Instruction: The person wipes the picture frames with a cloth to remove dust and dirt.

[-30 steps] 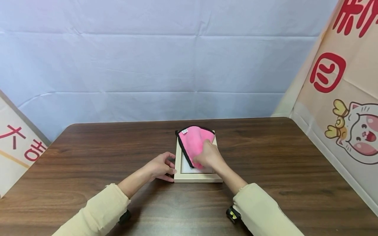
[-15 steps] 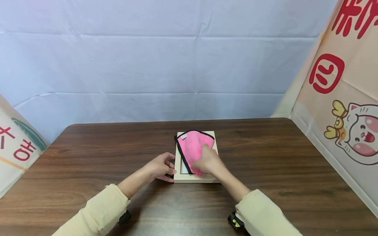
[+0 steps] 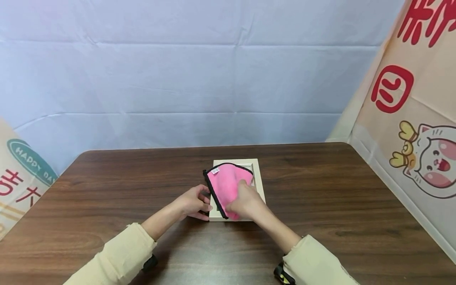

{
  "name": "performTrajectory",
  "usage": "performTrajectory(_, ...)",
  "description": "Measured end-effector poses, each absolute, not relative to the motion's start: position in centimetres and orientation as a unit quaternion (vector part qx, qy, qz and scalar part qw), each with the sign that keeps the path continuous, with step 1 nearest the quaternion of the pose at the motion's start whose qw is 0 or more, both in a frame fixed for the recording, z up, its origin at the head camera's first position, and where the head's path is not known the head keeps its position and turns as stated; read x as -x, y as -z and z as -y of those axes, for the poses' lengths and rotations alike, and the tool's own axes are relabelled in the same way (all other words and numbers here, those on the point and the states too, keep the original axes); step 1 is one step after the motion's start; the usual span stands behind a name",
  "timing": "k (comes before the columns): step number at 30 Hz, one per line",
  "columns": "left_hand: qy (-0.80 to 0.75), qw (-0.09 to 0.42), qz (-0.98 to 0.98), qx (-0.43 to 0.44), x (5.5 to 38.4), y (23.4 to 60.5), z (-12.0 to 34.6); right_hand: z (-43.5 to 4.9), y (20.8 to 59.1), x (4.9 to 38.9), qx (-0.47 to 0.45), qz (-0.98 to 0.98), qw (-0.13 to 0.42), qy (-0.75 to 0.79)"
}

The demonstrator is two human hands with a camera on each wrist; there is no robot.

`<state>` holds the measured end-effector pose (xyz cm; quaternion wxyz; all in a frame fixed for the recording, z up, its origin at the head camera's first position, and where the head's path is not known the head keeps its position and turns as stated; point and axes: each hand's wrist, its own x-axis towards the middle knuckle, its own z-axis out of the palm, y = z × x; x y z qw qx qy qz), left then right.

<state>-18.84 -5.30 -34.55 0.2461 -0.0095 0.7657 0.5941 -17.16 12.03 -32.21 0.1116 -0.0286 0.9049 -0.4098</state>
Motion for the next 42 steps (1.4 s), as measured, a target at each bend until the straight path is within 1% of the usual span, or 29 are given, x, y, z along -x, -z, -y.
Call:
performTrajectory(7,-0.590,0.247,-0.769,0.013,18.8,34.4,5.2,-12.1,32.6,18.9,0.044,-0.934,0.082,0.345)
performTrajectory(14,-0.590,0.248,-0.768,0.015,18.9,34.5,5.1,-12.6,32.8,20.5,0.013,-0.925,0.104,0.365)
performTrajectory(17,-0.588,0.248,-0.770,0.014,19.0,34.5,5.0,-12.8,32.7,20.8,0.005,-0.922,0.106,0.373)
performTrajectory(20,-0.586,0.249,-0.771,0.015,19.0,34.4,5.0,-13.1,32.7,21.0,0.003,-0.928,0.094,0.361)
performTrajectory(26,-0.589,0.247,-0.769,0.016,19.0,34.4,5.0,-13.6,32.6,20.8,0.004,-0.934,0.074,0.349)
performTrajectory(33,-0.591,0.247,-0.768,0.017,18.9,34.3,5.0,-14.2,32.6,20.0,0.008,-0.936,0.078,0.343)
performTrajectory(42,-0.589,0.247,-0.769,0.020,18.8,34.2,5.0,-14.9,31.9,18.5,0.035,-0.946,0.076,0.314)
